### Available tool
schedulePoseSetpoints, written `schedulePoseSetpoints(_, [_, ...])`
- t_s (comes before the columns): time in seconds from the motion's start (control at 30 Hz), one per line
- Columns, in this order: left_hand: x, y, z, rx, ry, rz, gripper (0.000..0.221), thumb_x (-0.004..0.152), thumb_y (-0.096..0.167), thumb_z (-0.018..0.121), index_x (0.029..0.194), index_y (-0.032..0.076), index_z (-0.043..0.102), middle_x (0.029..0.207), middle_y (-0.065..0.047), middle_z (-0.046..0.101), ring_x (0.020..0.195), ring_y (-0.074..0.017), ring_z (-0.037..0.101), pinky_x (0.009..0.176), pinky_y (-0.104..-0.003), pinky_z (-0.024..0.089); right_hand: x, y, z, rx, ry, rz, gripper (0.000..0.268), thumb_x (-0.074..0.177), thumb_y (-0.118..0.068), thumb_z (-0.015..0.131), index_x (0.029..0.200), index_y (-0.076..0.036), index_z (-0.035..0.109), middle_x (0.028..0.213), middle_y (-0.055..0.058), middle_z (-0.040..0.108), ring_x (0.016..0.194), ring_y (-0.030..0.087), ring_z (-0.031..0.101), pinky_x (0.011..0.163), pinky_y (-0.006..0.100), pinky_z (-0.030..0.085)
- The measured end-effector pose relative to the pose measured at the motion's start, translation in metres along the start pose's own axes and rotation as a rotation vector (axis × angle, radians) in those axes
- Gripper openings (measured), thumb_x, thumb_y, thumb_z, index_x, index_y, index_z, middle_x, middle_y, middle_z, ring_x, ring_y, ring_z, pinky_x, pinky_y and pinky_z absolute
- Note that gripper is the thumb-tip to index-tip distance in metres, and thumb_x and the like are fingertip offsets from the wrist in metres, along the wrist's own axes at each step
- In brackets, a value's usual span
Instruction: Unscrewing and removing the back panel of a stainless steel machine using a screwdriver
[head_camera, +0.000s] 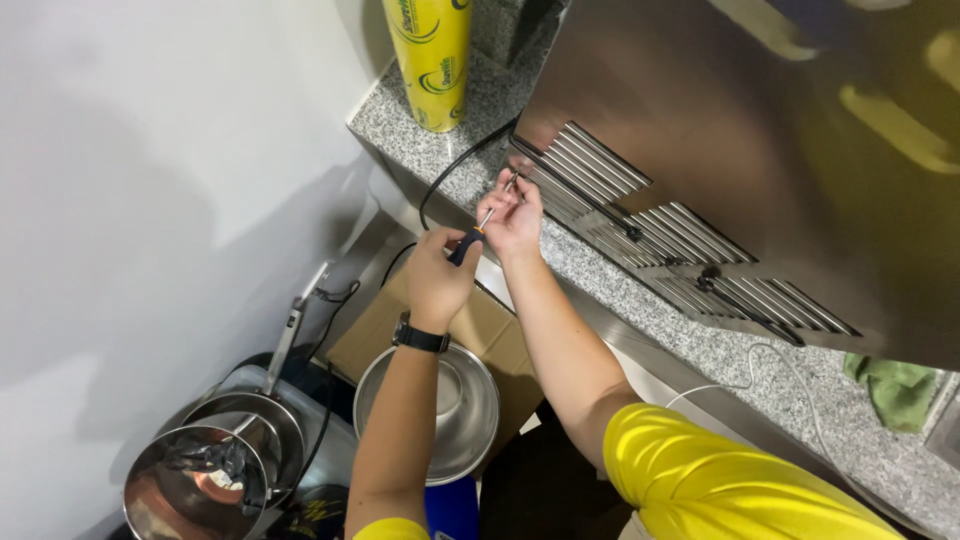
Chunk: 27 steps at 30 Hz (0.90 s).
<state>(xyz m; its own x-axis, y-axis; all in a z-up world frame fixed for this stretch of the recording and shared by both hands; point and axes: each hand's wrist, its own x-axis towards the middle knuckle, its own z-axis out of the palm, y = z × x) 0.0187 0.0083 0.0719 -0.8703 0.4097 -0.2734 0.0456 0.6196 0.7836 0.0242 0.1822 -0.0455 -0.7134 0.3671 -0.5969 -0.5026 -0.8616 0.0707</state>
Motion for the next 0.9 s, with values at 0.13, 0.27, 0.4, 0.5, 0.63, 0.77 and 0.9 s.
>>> schedulePoseSetpoints(0.13, [-0.005,0.005,-0.001,-0.002,-0.004,0.007,0.026,0.084,0.039,0.077,0.102,0.021,0.073,0.092,-0.001,0.067,0.088,-0.0268,0.071,0.085,-0.037,0.056,0.001,-0.001,-0.002,0.023,-0.02,0.013,0.01,0.084,-0.014,0.07,0.093,-0.011,0.07,0.096,0.004,0.08,0.055,0.004,0.052,0.054,0.019,0.04])
schedulePoseSetpoints(0.27, [-0.01,0.007,-0.003,0.002,0.023,0.057,0.032,0.077,0.032,0.083,0.104,0.02,0.07,0.094,-0.004,0.065,0.093,-0.0326,0.071,0.086,-0.042,0.056,0.006,-0.001,-0.003,0.024,0.022,-0.024,0.009,0.082,-0.013,0.072,0.09,-0.011,0.07,0.094,0.005,0.08,0.06,0.007,0.06,0.059,0.022,0.046])
schedulePoseSetpoints(0.4, [-0.012,-0.003,0.004,0.098,0.061,0.115,0.023,0.093,0.03,0.071,0.109,0.014,0.069,0.098,-0.013,0.065,0.096,-0.0423,0.069,0.086,-0.049,0.056,-0.003,0.008,0.004,0.026,0.086,-0.042,0.011,0.079,-0.015,0.074,0.089,-0.015,0.07,0.093,0.001,0.08,0.071,0.013,0.071,0.066,0.029,0.05])
schedulePoseSetpoints(0.5, [-0.013,0.006,0.001,0.057,0.022,0.088,0.026,0.103,0.033,0.059,0.107,0.012,0.073,0.094,-0.012,0.07,0.099,-0.0363,0.068,0.089,-0.044,0.055,-0.003,0.007,0.007,0.025,0.091,-0.022,0.009,0.08,-0.017,0.074,0.087,-0.017,0.069,0.093,-0.001,0.08,0.077,0.014,0.074,0.071,0.034,0.051])
schedulePoseSetpoints(0.63, [0.015,-0.032,0.018,-0.259,-0.247,-0.193,0.042,0.104,0.044,0.049,0.095,0.013,0.077,0.075,-0.006,0.076,0.069,-0.0206,0.069,0.061,-0.033,0.055,0.004,0.005,0.004,0.031,0.094,-0.029,0.011,0.08,-0.017,0.075,0.087,-0.016,0.067,0.093,-0.001,0.08,0.078,0.013,0.074,0.072,0.035,0.051])
schedulePoseSetpoints(0.77, [0.017,-0.029,0.017,-0.771,-0.282,-0.337,0.043,0.088,0.025,0.078,0.116,-0.005,0.063,0.082,-0.013,0.06,0.063,-0.0212,0.066,0.048,-0.026,0.054,0.005,0.003,0.005,-0.003,0.066,-0.057,0.008,0.081,-0.017,0.072,0.088,-0.018,0.068,0.09,-0.003,0.079,0.059,0.004,0.058,0.06,0.023,0.045])
schedulePoseSetpoints(0.9, [0.016,-0.034,0.018,-0.621,-0.205,-0.225,0.033,0.085,0.013,0.085,0.107,-0.006,0.068,0.081,-0.015,0.065,0.06,-0.0214,0.071,0.052,-0.031,0.06,0.014,0.0,-0.008,-0.032,0.046,-0.054,0.006,0.083,-0.018,0.071,0.089,-0.018,0.069,0.089,-0.003,0.079,0.052,0.001,0.053,0.054,0.018,0.042])
